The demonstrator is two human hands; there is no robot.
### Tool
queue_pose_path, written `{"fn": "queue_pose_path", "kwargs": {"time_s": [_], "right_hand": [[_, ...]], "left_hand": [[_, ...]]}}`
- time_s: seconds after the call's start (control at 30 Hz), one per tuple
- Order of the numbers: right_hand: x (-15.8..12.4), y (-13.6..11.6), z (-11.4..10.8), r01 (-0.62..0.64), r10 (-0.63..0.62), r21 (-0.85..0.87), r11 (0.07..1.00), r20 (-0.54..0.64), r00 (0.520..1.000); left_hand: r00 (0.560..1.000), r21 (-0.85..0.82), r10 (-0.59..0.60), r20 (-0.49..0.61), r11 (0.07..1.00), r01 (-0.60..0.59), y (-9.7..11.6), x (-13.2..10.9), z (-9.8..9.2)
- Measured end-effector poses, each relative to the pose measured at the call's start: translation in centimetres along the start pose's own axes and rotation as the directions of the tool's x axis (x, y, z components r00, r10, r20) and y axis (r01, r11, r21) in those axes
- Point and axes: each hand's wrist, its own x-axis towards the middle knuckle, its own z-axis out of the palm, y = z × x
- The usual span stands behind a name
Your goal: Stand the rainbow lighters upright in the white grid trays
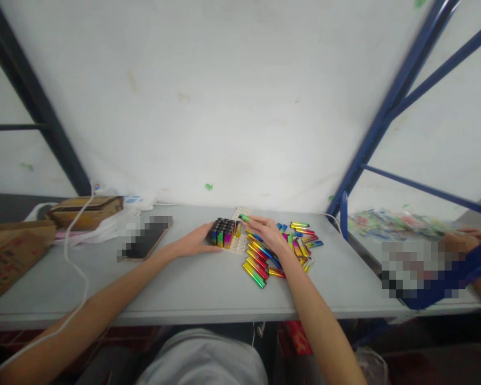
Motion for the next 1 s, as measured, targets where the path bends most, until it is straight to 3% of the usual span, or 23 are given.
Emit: {"fn": "queue_pose_path", "kwargs": {"time_s": [0.3, 0.5, 0.67, 0.77, 0.87, 0.93, 1.0], "right_hand": [[0.0, -0.1, 0.1, 0.023, -0.023, -0.003, 1.000, -0.082, 0.996], [-0.1, -0.1, 0.2, 0.055, -0.057, -0.123, 0.991, -0.008, 0.998], [0.3, 0.9, 0.6, 0.024, -0.049, -0.216, 0.976, -0.112, 0.992], [0.5, 1.2, 0.9, 0.045, -0.134, -0.442, 0.896, -0.172, 0.976], [0.7, 1.4, 1.3, 0.075, -0.264, -0.690, 0.720, -0.172, 0.949], [0.8, 1.5, 1.5, 0.062, -0.305, -0.768, 0.638, -0.178, 0.936], [0.8, 1.6, 1.6, 0.056, -0.317, -0.786, 0.616, -0.182, 0.931]], "left_hand": [[1.000, -0.009, -0.010, 0.010, 1.000, 0.011, 0.1, 0.1, -0.1], [1.000, 0.006, -0.021, 0.003, 1.000, 0.021, 0.0, 0.0, 0.0], [0.999, -0.002, -0.041, 0.017, 0.999, 0.041, 0.2, 0.0, -0.1], [0.999, -0.019, -0.034, 0.012, 0.999, 0.034, 0.4, 0.0, -0.2], [1.000, -0.021, -0.028, 0.012, 0.999, 0.029, 0.4, -0.1, -0.2], [0.999, -0.015, -0.029, 0.014, 0.999, 0.029, 0.3, -0.1, -0.2], [0.999, -0.001, -0.032, 0.016, 0.999, 0.032, 0.1, -0.1, -0.1]]}}
